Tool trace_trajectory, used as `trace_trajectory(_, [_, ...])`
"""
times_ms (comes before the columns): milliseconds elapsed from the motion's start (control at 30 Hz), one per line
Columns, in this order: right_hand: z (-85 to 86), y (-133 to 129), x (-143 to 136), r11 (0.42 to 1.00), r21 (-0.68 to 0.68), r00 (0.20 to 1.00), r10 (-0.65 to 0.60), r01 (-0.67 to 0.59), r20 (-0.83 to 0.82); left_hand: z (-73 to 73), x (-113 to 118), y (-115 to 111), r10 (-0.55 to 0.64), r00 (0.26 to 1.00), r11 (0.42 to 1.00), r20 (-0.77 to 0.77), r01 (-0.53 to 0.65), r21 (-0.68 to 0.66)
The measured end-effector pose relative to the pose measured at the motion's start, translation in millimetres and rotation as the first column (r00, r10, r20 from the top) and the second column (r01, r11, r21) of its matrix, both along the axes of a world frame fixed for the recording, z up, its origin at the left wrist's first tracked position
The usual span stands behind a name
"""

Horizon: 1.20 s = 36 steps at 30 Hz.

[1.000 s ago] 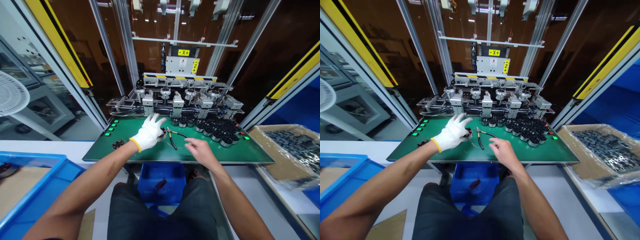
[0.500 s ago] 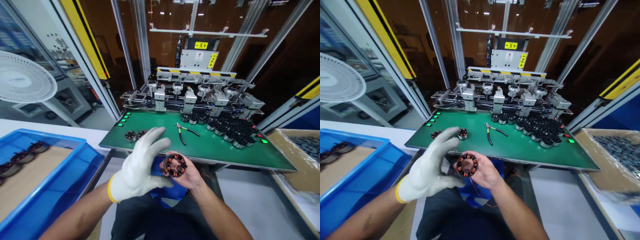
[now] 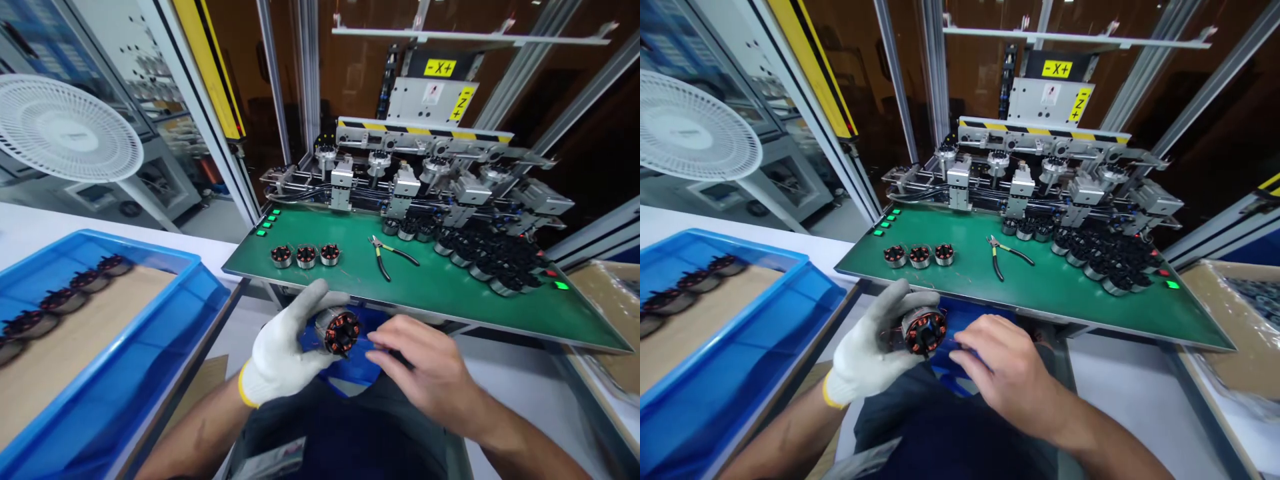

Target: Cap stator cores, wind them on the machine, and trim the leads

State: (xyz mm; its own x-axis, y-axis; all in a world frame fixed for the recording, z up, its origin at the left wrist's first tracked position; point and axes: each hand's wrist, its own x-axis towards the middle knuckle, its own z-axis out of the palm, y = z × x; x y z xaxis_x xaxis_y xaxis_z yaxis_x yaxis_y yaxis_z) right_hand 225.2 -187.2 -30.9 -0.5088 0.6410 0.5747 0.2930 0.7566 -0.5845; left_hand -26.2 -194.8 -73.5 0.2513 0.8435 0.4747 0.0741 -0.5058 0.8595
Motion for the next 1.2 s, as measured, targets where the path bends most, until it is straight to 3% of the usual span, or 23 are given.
trace_trajectory(100, [-0.7,-9,-13,0.964,0.254,0.994,-0.094,0.075,0.063,-3.7,-1,-2,0.041,0.999,0.999,-0.005,-0.041,-0.021])
trace_trajectory(233, [-3.6,-5,-27,0.883,0.465,0.994,-0.103,0.072,0.041,-5.1,-4,-5,0.081,0.991,0.995,-0.102,-0.075,0.062])
trace_trajectory(400, [0.3,-1,-36,0.840,0.542,0.994,-0.085,0.032,0.073,-6.1,-8,-3,0.092,0.973,0.972,-0.212,-0.041,0.233])
trace_trajectory(500, [-1.3,-4,-25,0.799,0.575,0.982,-0.186,0.178,-0.047,-6.8,-13,0,0.191,0.965,0.963,-0.181,-0.148,0.227])
trace_trajectory(600, [-13.9,7,-9,0.788,0.450,0.907,-0.365,0.420,-0.209,-6.2,-19,3,0.328,0.943,0.940,0.053,-0.331,0.084])
trace_trajectory(700, [-37.1,45,-2,0.861,0.343,0.927,-0.344,0.376,-0.152,-5.7,-21,5,0.389,0.892,0.915,0.229,-0.402,0.011])
trace_trajectory(800, [-61.7,100,1,0.875,0.203,0.882,-0.463,0.440,0.087,-6.4,-20,6,0.382,0.882,0.918,0.278,-0.397,-0.002])
trace_trajectory(867, [-74.4,131,5,0.815,0.085,0.742,-0.560,0.573,0.368,-7.0,-20,4,0.393,0.876,0.914,0.280,-0.405,-0.016])
trace_trajectory(933, [-82.9,151,9,0.753,0.006,0.618,-0.545,0.658,0.567,-7.3,-22,1,0.417,0.870,0.905,0.262,-0.424,-0.033])
trace_trajectory(967, [-85.6,157,11,0.738,-0.022,0.594,-0.524,0.674,0.611,-7.3,-24,-1,0.429,0.868,0.900,0.251,-0.434,-0.037])
trace_trajectory(1067, [-87.2,163,18,0.750,-0.077,0.624,-0.484,0.657,0.613,-6.2,-29,-7,0.459,0.857,0.884,0.234,-0.466,-0.029])
trace_trajectory(1200, [-77.9,160,30,0.776,-0.186,0.726,-0.436,0.603,0.532,-3.9,-35,-11,0.522,0.828,0.851,0.204,-0.522,-0.058])
